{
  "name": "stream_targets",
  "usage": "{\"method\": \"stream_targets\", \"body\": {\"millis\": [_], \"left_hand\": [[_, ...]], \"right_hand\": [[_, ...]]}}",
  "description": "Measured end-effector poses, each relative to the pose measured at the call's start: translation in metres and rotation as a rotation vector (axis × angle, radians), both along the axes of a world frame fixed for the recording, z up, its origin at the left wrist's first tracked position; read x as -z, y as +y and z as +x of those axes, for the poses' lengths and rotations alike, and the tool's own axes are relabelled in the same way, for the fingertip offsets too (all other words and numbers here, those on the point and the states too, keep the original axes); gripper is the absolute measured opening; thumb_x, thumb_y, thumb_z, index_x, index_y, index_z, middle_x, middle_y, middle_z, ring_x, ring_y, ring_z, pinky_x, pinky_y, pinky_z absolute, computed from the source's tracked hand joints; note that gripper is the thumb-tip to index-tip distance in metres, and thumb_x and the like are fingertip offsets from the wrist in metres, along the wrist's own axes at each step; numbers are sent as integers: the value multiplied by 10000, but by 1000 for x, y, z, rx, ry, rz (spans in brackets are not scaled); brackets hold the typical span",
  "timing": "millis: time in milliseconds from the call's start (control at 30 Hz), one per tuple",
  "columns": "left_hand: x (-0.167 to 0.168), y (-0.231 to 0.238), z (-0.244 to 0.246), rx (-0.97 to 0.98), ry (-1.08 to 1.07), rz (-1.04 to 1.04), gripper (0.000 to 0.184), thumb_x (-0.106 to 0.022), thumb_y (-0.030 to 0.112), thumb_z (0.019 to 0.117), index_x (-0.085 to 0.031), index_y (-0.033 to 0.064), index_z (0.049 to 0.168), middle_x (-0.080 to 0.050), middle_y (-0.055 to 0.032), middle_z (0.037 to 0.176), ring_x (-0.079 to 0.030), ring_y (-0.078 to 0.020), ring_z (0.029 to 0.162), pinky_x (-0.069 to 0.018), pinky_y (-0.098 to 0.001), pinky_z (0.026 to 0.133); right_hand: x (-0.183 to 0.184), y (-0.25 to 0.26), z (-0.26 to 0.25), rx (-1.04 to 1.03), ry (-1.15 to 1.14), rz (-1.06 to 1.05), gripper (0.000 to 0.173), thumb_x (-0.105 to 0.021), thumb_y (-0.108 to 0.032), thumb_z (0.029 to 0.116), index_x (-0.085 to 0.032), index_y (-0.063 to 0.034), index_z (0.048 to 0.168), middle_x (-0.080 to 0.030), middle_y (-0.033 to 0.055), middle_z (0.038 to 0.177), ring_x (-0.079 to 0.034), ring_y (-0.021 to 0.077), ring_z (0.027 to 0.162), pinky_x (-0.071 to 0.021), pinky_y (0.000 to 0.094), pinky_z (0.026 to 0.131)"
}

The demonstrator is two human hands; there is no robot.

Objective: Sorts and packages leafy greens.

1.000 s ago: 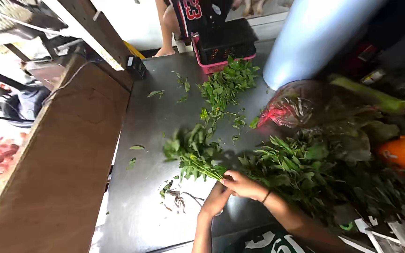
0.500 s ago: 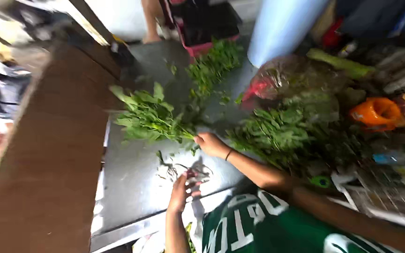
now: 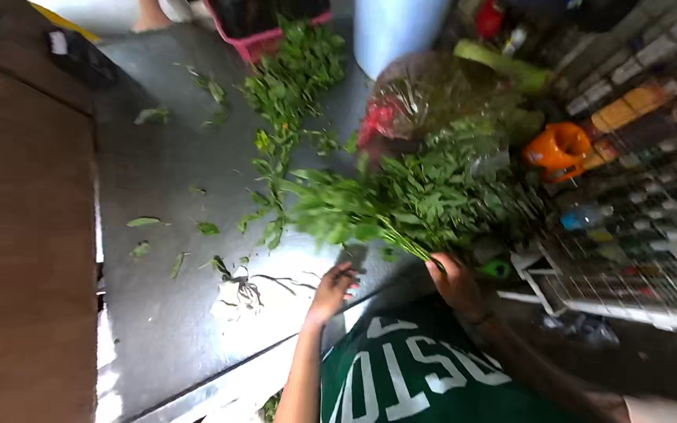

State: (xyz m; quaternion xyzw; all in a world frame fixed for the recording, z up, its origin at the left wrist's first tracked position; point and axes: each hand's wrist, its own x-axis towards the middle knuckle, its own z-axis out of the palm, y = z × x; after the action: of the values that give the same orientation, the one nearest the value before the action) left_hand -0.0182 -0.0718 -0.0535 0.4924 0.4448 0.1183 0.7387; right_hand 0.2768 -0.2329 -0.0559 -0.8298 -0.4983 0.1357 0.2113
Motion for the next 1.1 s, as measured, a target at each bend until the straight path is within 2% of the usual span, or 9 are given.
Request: {"method": "stream_targets", "body": {"millis": [100, 267, 400, 500, 700, 900, 967, 1033, 1100], "left_hand": [[15, -1, 30, 176, 57, 48, 398, -546, 239, 1049, -574, 112, 1425, -712, -70, 1206, -726, -192, 947, -627, -399, 781], [37, 16, 56, 182, 49, 181, 397, -609, 326, 1010, -629, 155, 1368, -729, -25, 1180, -714, -133, 1004, -601, -400, 913], [54, 32, 35, 24, 79, 221, 355, -622, 293, 1002, -649, 138, 1320, -726, -29, 1175, -715, -130, 1023, -601, -399, 946], [69, 47, 7, -140, 164, 203, 256, -633, 277, 1003, -698, 157, 1219, -765, -1, 998, -748, -135, 813, -658, -394, 770], [73, 161, 0, -299, 342, 476, 348, -670, 237, 931, -656, 169, 1273, -740, 9, 1025, -723, -128, 850, -633, -409, 770], [57, 335, 68, -313, 565, 794, 555, -718, 367, 914, -604, 125, 1400, -590, -155, 1401, -587, -329, 1278, -507, -549, 1053], [44, 388, 99, -347, 633, 916, 630, -695, 410, 932, -539, 127, 1474, -493, -207, 1509, -500, -404, 1367, -450, -614, 1076], [46, 434, 126, -323, 733, 974, 691, -638, 465, 966, -447, 156, 1554, -357, -202, 1623, -383, -408, 1471, -354, -639, 1143], [63, 469, 144, -265, 823, 952, 740, -585, 490, 995, -342, 156, 1608, -238, -202, 1679, -305, -395, 1519, -308, -622, 1183]], "right_hand": [[36, -26, 30, 98, -50, -222, 354, -571, -400, 1029, -736, -141, 1204, -676, 135, 1247, -651, 322, 1161, -537, 564, 1006], [38, -12, 54, 32, -69, -227, 197, -689, -337, 956, -798, -185, 1020, -718, 78, 1162, -699, 249, 1053, -592, 515, 921], [-11, 60, 57, -134, 63, -75, 246, -660, -327, 981, -769, -145, 1105, -745, 47, 1030, -722, 157, 879, -632, 407, 792], [-51, 158, 56, -253, 60, 100, 227, -638, -327, 980, -761, -181, 1103, -728, -31, 844, -684, 76, 707, -619, 330, 644], [-105, 413, 30, -512, -88, 36, 328, -719, -359, 941, -722, -160, 1201, -720, 37, 1108, -674, 197, 1064, -566, 453, 965], [-30, 635, 31, -520, -259, -24, 403, -703, -203, 943, -653, -139, 1338, -553, 146, 1462, -491, 407, 1362, -435, 658, 1063], [-16, 690, 33, -494, -354, -4, 470, -658, -131, 936, -611, -190, 1400, -383, 146, 1619, -306, 465, 1491, -305, 730, 1132], [-4, 732, 44, -446, -365, -57, 610, -720, -302, 920, -528, -219, 1492, -248, 161, 1684, -147, 520, 1531, -168, 809, 1136], [12, 761, 57, -381, -317, -138, 806, -774, -508, 856, -452, -242, 1545, -201, 148, 1699, -149, 520, 1527, -215, 815, 1103]]}}
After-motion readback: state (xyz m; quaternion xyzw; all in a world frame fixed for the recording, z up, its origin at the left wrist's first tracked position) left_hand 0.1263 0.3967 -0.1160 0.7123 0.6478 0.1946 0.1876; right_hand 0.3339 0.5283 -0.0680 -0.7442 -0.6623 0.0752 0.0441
